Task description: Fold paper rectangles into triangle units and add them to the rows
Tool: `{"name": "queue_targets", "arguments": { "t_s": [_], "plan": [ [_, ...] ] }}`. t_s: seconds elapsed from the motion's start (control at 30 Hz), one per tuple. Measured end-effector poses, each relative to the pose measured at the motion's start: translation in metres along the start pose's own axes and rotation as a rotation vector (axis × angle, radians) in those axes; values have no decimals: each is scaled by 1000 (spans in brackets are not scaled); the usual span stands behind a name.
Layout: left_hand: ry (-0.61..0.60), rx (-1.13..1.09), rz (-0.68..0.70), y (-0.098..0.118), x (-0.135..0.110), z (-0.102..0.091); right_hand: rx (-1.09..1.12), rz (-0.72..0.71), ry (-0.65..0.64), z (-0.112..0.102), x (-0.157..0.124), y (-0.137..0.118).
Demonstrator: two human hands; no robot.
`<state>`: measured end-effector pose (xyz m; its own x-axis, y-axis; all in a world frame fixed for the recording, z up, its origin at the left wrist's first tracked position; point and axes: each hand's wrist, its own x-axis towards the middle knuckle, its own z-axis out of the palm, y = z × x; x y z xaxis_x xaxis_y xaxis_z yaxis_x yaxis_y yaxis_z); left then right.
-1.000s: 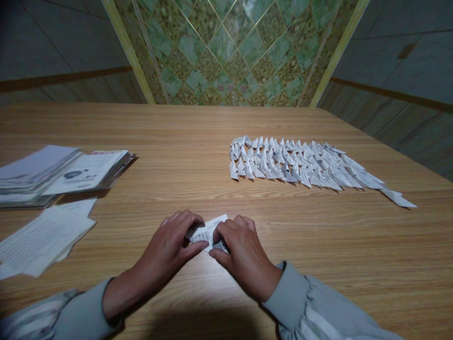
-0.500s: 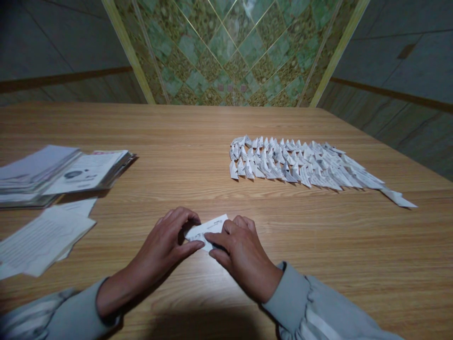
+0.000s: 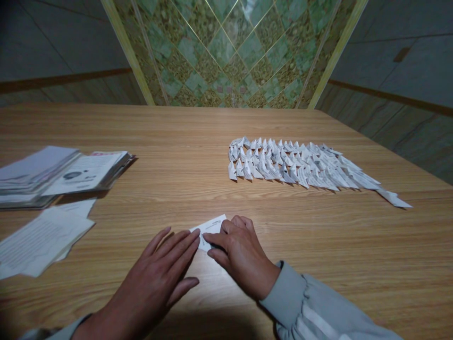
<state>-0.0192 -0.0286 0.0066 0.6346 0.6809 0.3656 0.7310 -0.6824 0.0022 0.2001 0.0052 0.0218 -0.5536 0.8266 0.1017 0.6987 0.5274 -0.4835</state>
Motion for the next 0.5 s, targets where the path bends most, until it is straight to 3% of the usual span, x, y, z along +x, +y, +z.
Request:
{"name": "queue_targets", "arguments": {
  "t_s": [0.33,0.5],
  "plan": [
    [-5,61,-79,0,-12,-9,11,18,18,3,-1,3],
    [7,33,-26,-2,-13,-8,18,19,18,2,-1,1]
  ]
}}
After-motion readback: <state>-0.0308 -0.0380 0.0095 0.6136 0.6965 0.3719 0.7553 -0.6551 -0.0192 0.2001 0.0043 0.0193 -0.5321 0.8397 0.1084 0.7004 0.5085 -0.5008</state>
